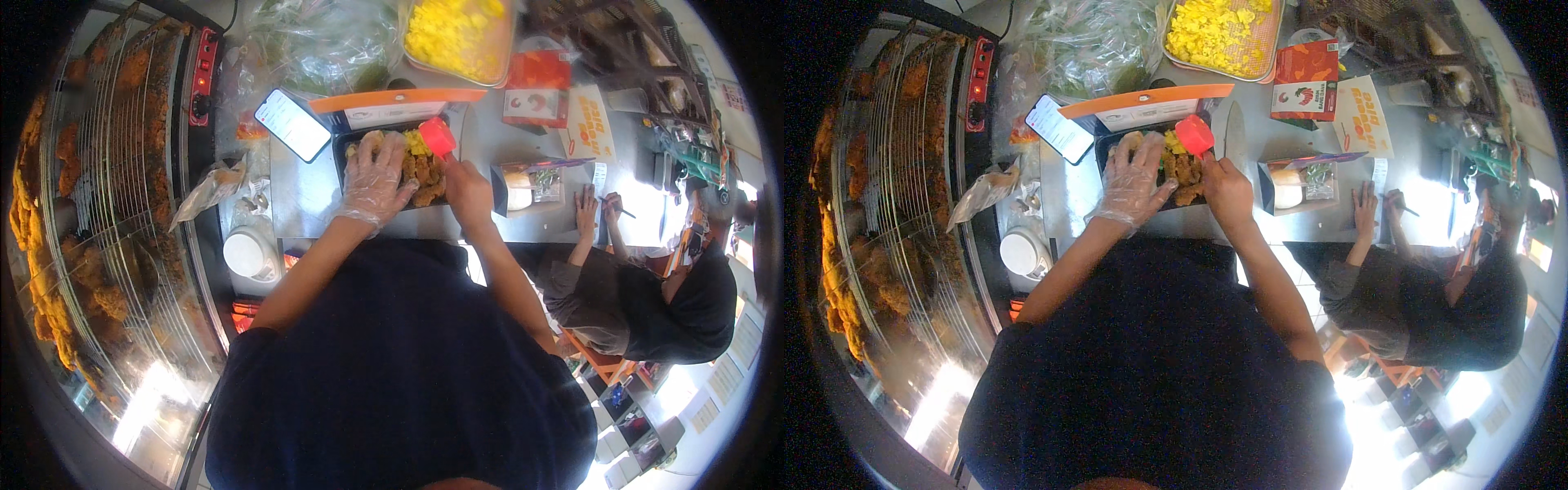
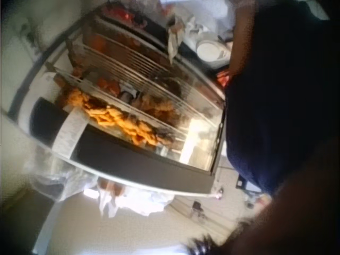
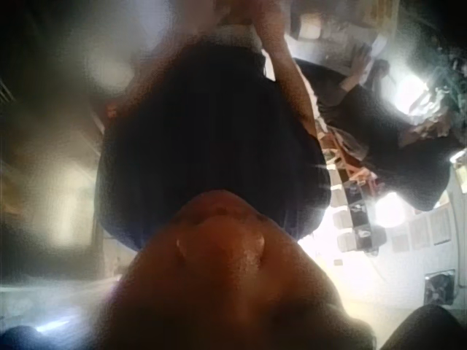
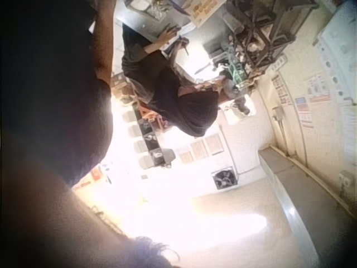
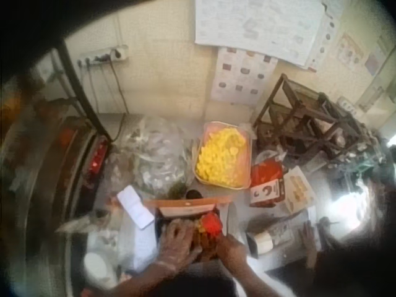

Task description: The person assembles meal boxes by placing rice and fried chicken pieces into compartmentalized trays. They use a knife to cut the chicken on a cutting board and a scoop to add rice, then arrange the items into the trays.

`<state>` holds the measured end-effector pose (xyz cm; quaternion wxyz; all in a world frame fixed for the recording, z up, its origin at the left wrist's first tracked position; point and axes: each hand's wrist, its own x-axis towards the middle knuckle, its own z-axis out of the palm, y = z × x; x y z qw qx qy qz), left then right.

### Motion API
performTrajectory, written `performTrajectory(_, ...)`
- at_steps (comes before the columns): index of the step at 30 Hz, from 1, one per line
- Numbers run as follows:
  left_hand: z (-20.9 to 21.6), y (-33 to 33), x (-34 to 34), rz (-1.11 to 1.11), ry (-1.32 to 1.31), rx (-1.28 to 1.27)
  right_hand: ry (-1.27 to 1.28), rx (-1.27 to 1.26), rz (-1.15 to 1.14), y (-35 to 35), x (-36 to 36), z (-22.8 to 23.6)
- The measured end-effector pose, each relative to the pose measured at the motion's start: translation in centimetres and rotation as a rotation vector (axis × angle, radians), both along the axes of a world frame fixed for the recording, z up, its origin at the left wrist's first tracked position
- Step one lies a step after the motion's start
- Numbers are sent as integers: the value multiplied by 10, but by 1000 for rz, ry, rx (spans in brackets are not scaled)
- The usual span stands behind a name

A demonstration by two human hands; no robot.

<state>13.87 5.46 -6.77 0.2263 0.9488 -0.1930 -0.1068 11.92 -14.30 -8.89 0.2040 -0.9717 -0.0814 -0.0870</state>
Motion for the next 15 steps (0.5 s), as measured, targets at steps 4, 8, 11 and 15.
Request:
performTrajectory(4, -7, -16, 7, -102, -15, 79, -36, 291, -100, -3, -1, 1)
performTrajectory(8, -6, -22, 13, -118, 192, 217, 146, 898, -406, -9, -11, 8)
performTrajectory(11, -4, -10, 13, -172, 38, 16, 114, 923, -425, -25, 3, 34)
performTrajectory(15, 1, -11, 26, -213, 11, 10, 133, 551, -377, -46, 80, 91)
